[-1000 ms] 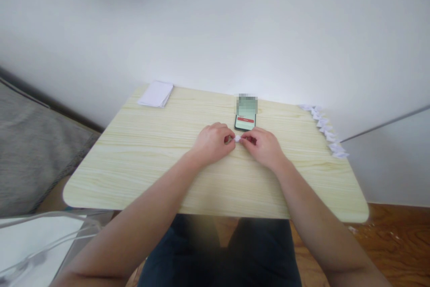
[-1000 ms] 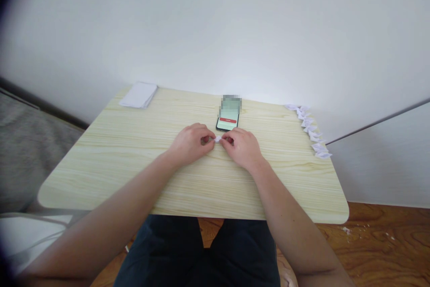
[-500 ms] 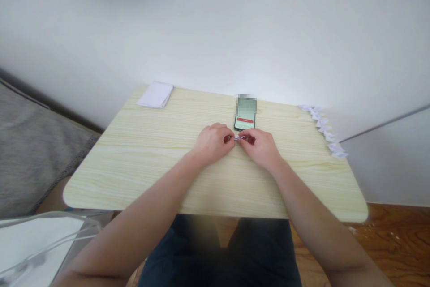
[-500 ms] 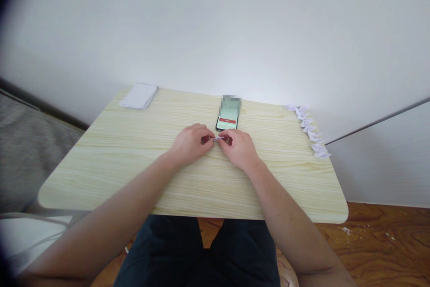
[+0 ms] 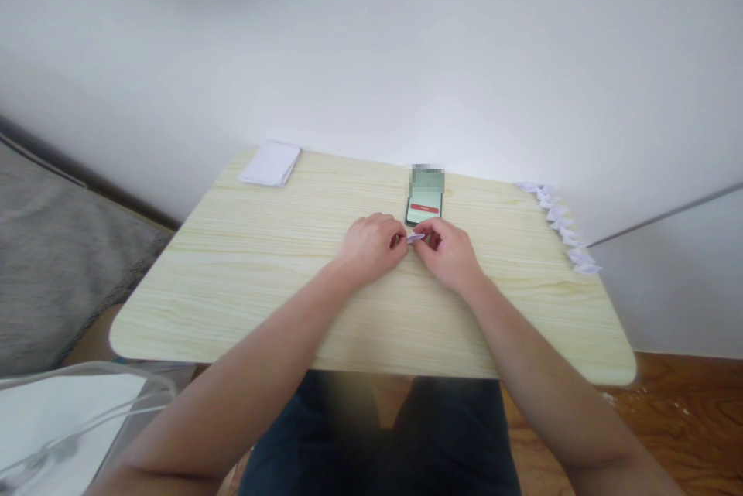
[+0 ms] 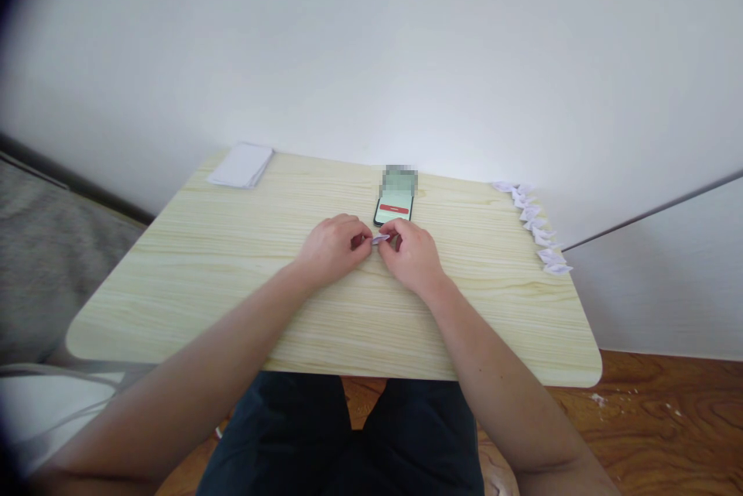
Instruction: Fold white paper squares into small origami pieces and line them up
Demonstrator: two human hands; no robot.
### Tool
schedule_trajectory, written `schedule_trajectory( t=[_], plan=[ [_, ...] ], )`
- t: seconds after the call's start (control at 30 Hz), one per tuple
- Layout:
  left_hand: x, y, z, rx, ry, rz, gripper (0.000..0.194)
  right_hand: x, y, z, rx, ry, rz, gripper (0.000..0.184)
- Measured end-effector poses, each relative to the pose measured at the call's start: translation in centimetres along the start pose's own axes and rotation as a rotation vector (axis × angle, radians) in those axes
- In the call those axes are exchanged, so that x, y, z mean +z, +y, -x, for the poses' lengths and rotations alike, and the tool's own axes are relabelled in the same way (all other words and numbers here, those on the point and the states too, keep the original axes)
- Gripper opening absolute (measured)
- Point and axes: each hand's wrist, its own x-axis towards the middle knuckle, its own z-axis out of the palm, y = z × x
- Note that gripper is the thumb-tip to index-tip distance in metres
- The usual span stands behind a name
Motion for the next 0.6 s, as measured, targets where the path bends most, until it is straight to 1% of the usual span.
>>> schedule_trajectory(
  t=[0.2, 0.33, 0.5, 0.6],
  plan=[
    [0.2, 0.31, -0.03, -0.034, 0.018, -0.048, 0.018, 0.03, -0.15, -0.05, -0.007, 0.002, 0.0, 0.016],
    [0.14, 0.5, -0.09, -0.053, 0.008, -0.064, 0.019, -0.05, -0.42, 0.03, -0.026, -0.01, 0.012, 0.016],
    [0.12, 0.52, -0.06, -0.058, -0.002, -0.044, 0.02, -0.21, -0.78, 0.14, -0.063, -0.043, 0.025, 0.014],
    [0.18, 0.5, -0.09, -0.059, 0.011, -0.02, 0.021, -0.18, -0.92, 0.16, -0.06, -0.032, -0.008, 0.015]
  ],
)
